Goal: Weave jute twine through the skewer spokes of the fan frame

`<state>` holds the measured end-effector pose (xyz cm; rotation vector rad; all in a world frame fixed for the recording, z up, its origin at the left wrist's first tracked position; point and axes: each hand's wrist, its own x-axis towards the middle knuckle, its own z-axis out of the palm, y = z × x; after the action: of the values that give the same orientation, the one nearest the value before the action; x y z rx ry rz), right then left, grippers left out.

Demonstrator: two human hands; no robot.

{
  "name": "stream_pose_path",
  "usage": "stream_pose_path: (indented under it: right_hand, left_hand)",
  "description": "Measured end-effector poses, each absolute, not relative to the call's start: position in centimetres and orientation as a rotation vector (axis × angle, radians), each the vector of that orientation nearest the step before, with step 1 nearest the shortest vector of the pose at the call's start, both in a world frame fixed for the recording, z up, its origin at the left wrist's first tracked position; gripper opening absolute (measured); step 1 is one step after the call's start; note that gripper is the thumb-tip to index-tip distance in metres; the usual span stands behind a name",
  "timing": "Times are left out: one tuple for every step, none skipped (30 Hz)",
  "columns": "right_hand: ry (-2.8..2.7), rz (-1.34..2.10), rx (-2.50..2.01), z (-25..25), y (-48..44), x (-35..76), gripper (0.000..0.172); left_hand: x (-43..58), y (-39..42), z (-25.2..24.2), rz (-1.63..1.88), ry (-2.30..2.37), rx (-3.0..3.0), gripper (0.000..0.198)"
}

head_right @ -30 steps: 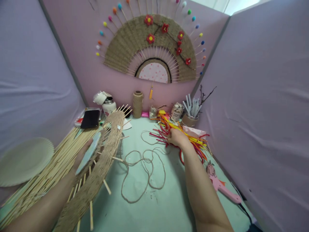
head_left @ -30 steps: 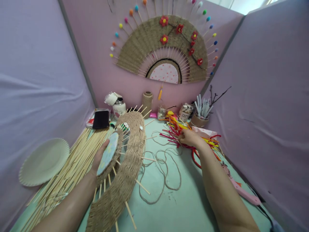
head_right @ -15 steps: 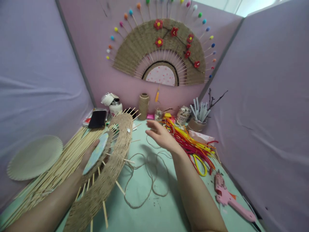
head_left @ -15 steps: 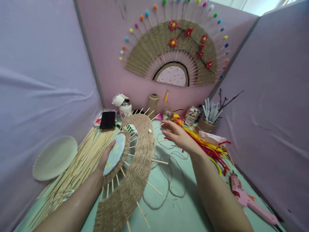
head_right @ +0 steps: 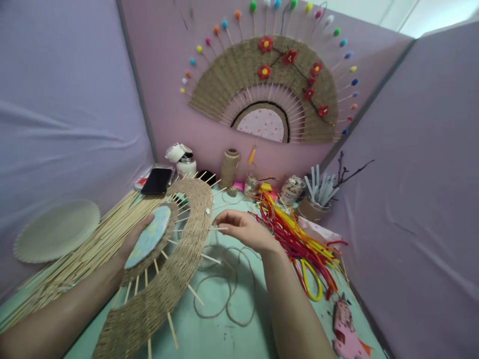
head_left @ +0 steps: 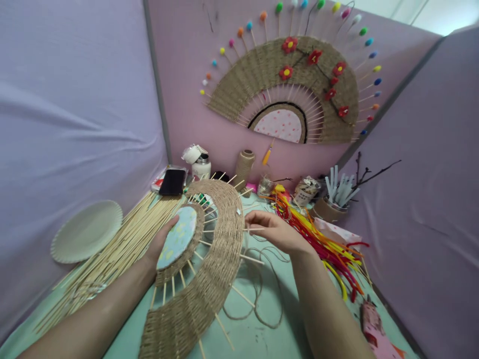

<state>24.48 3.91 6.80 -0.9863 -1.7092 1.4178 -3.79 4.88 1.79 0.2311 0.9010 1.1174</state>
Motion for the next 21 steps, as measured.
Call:
stream_pose_path:
  right_hand:
    - [-1.744, 1.273, -1.079, 7.3, 3.9, 24.9, 0.015]
    - [-1.754, 1.104, -1.172, 7.7, 3.8, 25.3, 0.014]
    - [-1.741, 0.919, -1.254, 8.2, 3.6, 25.7, 0.013]
    - [-1.716, 0.733, -1.315, 8.6, 3.4, 25.9, 0.013]
    - [-1.696, 0.563, -1.347, 9.0, 3.1, 26.1, 0.013]
    - [-1.707, 0.433, -1.348, 9.4, 2.8, 26.2, 0.012]
    - [-1.762, 0.353, -1.324, 9.7, 2.4, 26.1, 0.01]
    - [-1.85, 0.32, -1.286, 9.9, 2.1, 26.0, 0.009]
    - [-1.947, 0.312, -1.251, 10.1, 1.8, 25.8, 0.009]
    - [-2.033, 0.308, -1.229, 10.1, 1.6, 25.5, 0.01]
    - [-2.101, 0.3, -1.223, 10.1, 1.5, 25.3, 0.011]
    - [-2.146, 0.281, -1.233, 10.0, 1.4, 25.1, 0.011]
    - [-2.174, 0.258, -1.253, 9.9, 1.4, 24.9, 0.011]
    - [-2.193, 0.237, -1.271, 9.8, 1.4, 24.7, 0.01]
    - [-2.205, 0.225, -1.284, 9.6, 1.4, 24.6, 0.009]
    - [-2.214, 0.22, -1.288, 9.5, 1.5, 24.5, 0.008]
    - [-2.22, 0.221, -1.284, 9.4, 1.5, 24.5, 0.007]
    - [-2.223, 0.225, -1.275, 9.4, 1.5, 24.4, 0.006]
    - [-2.221, 0.229, -1.261, 9.4, 1.5, 24.3, 0.006]
    - [-2.21, 0.232, -1.241, 9.5, 1.5, 24.3, 0.008]
    - [-2.179, 0.231, -1.22, 9.6, 1.4, 24.3, 0.009]
  left_hand:
    - [-3.7, 4.8, 1.9, 1.11, 0.907, 0.232, 0.051]
    - [-3.6, 4.8, 2.0, 1.102, 0.915, 0.237, 0.05]
    - [-3.4, 4.7, 2.1, 1.092, 0.928, 0.241, 0.05]
    - [-3.2, 4.6, 2.2, 1.081, 0.943, 0.244, 0.049]
    - [-3.0, 4.5, 2.4, 1.069, 0.957, 0.245, 0.049]
    - [-2.8, 4.4, 2.5, 1.056, 0.97, 0.245, 0.048]
    - [-2.6, 4.3, 2.6, 1.041, 0.981, 0.247, 0.047]
    - [-2.5, 4.2, 2.7, 1.026, 0.989, 0.253, 0.046]
    - [-2.4, 4.2, 2.8, 1.012, 0.997, 0.259, 0.045]
    - [-2.3, 4.1, 2.8, 1.005, 1.003, 0.264, 0.044]
    - [-2.2, 4.1, 2.9, 1.003, 1.01, 0.267, 0.043]
    - [-2.2, 4.0, 2.9, 1.004, 1.016, 0.267, 0.042]
    - [-2.2, 4.0, 3.0, 1.005, 1.02, 0.266, 0.042]
    - [-2.2, 3.9, 3.0, 1.006, 1.023, 0.265, 0.041]
    - [-2.2, 3.9, 3.1, 1.003, 1.024, 0.266, 0.042]
    - [-2.2, 3.9, 3.1, 0.999, 1.023, 0.269, 0.043]
    - [-2.2, 3.9, 3.1, 0.994, 1.021, 0.273, 0.044]
    - [-2.2, 3.9, 3.0, 0.99, 1.018, 0.277, 0.044]
    - [-2.2, 4.0, 3.0, 0.987, 1.016, 0.282, 0.045]
    - [-2.3, 4.0, 3.0, 0.983, 1.015, 0.286, 0.045]
    - [-2.3, 4.0, 2.9, 0.98, 1.016, 0.289, 0.045]
